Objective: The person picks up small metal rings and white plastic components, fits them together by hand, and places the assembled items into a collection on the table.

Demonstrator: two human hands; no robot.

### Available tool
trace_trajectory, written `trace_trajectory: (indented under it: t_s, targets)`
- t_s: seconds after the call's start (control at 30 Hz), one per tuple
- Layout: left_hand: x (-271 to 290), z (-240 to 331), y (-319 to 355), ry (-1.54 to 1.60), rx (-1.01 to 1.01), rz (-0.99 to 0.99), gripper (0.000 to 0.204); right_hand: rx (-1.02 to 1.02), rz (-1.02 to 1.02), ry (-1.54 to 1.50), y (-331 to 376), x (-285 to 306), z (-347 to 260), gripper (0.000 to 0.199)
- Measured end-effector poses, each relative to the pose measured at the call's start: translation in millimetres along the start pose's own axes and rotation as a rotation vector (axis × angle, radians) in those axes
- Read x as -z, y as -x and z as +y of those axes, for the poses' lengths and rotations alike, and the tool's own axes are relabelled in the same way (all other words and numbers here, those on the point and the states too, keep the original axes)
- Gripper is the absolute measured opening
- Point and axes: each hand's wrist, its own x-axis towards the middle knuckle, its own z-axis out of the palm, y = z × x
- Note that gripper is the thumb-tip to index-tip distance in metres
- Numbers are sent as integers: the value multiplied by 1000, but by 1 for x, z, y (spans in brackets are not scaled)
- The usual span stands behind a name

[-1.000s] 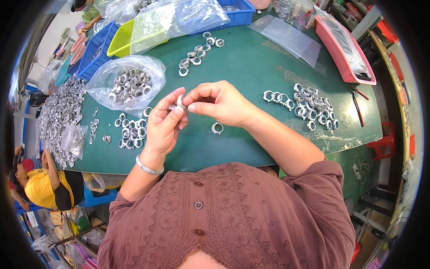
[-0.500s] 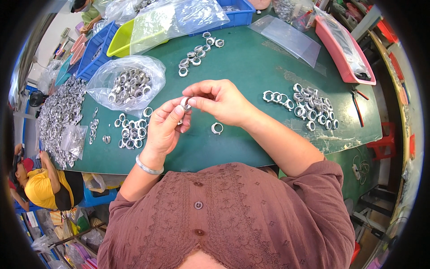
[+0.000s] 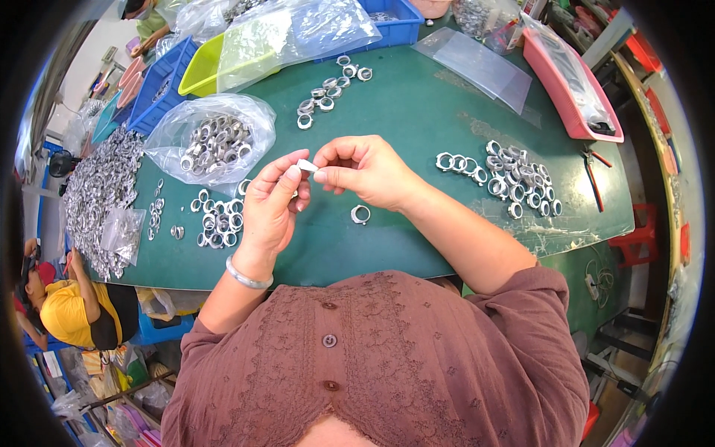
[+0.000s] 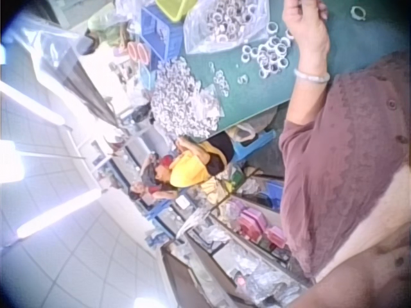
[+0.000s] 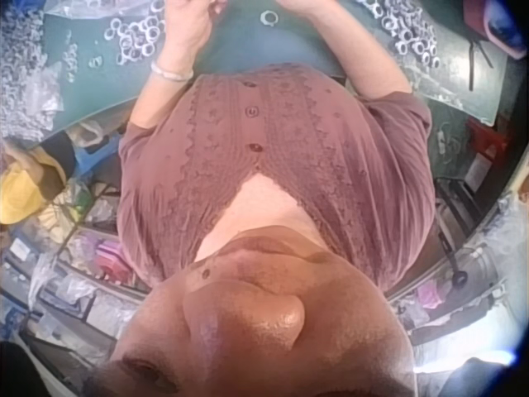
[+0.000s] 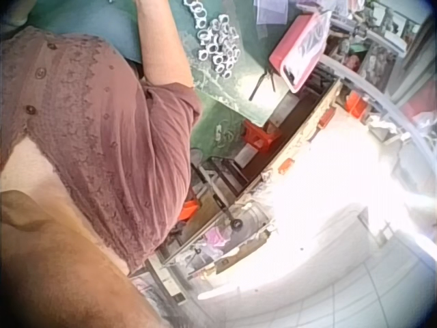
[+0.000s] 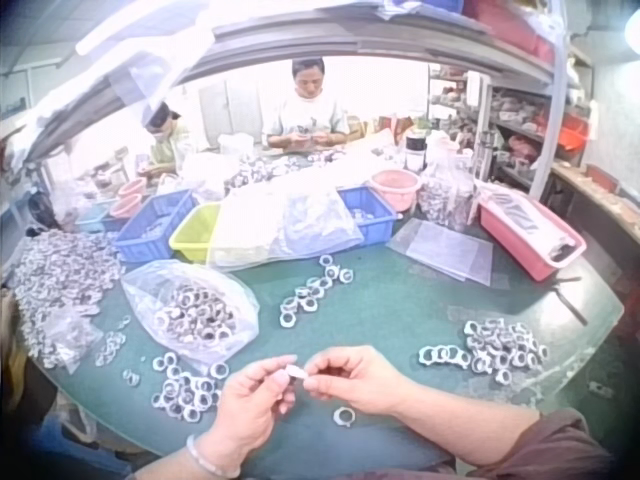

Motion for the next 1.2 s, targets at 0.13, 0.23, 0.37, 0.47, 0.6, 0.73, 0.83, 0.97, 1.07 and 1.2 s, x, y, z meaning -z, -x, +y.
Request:
trace_trajectory:
  t_s: [0.13, 0.23, 0.37, 0.47, 0.6, 0.73, 0.83, 0.97, 1.07, 1.2]
  targets:
    - [0, -1, -1, -1, 0, -4, 24, 4, -2, 36, 0, -1, 1, 10]
    - [0, -1, -1, -8, -1, -12, 24, 42, -16, 48, 1, -1, 3, 11]
    - [1, -1, -2, -13, -2, -28, 25, 81, 7, 79, 1, -3, 4, 10]
    - [1, 0, -2, -71, -22, -36, 25, 85, 21, 70, 1, -3, 5, 10]
    - [1, 0, -3, -132, -59, -40, 25, 115, 10, 74, 0, -3, 6, 9]
    - [2, 0, -4, -219, -124, -75, 25, 116, 1, 51, 0, -4, 5, 8]
    - [2, 1, -4, -284, -172, -96, 25, 127, 2, 79, 0, -4, 5, 8]
    - [3, -1, -4, -321, -204, -115, 26, 191, 12, 150, 0, -4, 7, 7]
    - [1, -1, -3, -237, -156, -136, 28, 309, 43, 365, 2, -5, 3, 5]
    - [2, -2, -4, -132, -79, -142, 30, 532, 152, 614, 3, -11, 2, 7]
